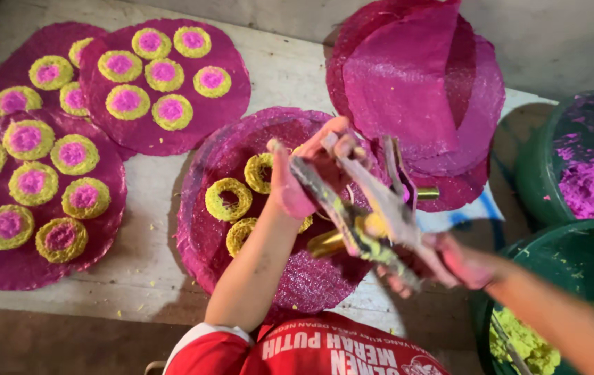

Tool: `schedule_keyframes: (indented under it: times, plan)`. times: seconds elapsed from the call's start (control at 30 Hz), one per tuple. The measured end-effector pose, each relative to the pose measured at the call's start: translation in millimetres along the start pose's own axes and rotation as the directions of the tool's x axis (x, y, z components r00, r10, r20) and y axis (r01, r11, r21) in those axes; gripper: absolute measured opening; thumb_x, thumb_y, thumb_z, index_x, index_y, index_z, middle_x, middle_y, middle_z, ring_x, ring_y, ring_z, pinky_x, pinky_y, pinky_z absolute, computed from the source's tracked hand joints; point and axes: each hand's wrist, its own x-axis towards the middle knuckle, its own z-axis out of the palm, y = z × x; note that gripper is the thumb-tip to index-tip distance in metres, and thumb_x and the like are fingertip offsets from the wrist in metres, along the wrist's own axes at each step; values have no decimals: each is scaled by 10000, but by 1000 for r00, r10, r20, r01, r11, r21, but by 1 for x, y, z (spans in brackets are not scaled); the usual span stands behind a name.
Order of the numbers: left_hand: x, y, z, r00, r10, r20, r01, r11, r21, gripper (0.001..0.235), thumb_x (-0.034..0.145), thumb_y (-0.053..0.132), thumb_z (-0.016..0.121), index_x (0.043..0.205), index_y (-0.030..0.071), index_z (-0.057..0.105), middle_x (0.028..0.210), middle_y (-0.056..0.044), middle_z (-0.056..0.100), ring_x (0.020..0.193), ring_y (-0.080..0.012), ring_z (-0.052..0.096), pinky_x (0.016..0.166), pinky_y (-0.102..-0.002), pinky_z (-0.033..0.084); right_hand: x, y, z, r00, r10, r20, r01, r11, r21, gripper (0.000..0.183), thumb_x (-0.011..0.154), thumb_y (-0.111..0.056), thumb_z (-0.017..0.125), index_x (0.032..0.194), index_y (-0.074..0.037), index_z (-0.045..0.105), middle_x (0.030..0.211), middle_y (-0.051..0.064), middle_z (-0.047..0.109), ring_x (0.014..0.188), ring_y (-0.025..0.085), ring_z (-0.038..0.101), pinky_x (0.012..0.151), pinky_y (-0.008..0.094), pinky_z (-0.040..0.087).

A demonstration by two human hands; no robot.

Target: The person prepares colorful food items by using a mold to shape yellow dough into small rings and arranging them on larger pink circular mats. They use a scraper to handle the dough and a specialized tool to press the rings onto the surfaces.

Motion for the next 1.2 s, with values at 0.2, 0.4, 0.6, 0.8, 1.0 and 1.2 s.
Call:
schedule_keyframes:
  times: [0.2, 0.4, 0.6, 0.8, 1.0, 1.2]
  plan:
    - [9, -12, -56, 904, 253, -343, -312, 941, -129, 318, 988, 432, 518, 1033, 117, 522, 928, -17, 546, 939, -174, 552, 930, -320, 470, 8, -54, -29, 981, -34, -191, -43, 922, -384, 922, 1021, -763, 242, 1143, 43, 672, 789, 99, 674, 728, 195, 634, 664, 355, 512]
    - [-2, 13, -86, 916, 292, -275, -341, 929, -147, 291, 997, 445, 506, 945, 159, 515, 828, 16, 539, 819, -157, 564, 828, -311, 474, 37, -64, -8, 886, -92, -454, -203, 804, -559, 724, 899, -708, 306, 1099, -141, 710, 666, 77, 659, 599, 174, 626, 596, 366, 540]
    - [-12, 6, -93, 880, 329, -343, -379, 921, -90, 282, 1017, 441, 467, 948, 169, 495, 818, 26, 513, 786, -147, 540, 822, -346, 465, 40, -67, 5, 878, -77, -473, -253, 763, -594, 810, 924, -703, 318, 835, -2, 714, 619, 72, 662, 523, 187, 633, 554, 363, 560]
    - [2, -14, -106, 820, 300, -488, -380, 922, -72, 222, 908, 396, 456, 883, 176, 466, 740, 37, 470, 738, -139, 502, 820, -363, 454, 27, -70, -2, 826, -188, -531, -276, 687, -673, 806, 948, -684, 339, 772, 21, 688, 613, 104, 626, 514, 212, 606, 545, 394, 539]
    - [19, 4, -110, 881, 310, -357, -337, 941, -14, 268, 920, 444, 458, 870, 181, 470, 709, 47, 460, 687, -140, 489, 752, -381, 484, 41, -71, 3, 760, -360, -541, -222, 638, -737, 708, 937, -653, 386, 843, -15, 679, 604, 101, 611, 548, 225, 605, 560, 415, 505]
    - [8, 30, -103, 882, 332, -334, -306, 943, 128, 296, 907, 458, 465, 839, 170, 452, 692, 35, 450, 668, -152, 472, 756, -398, 497, 62, -68, 15, 813, -371, -449, -85, 687, -722, 710, 985, -627, 355, 820, 6, 630, 609, 75, 572, 544, 188, 578, 529, 388, 500]
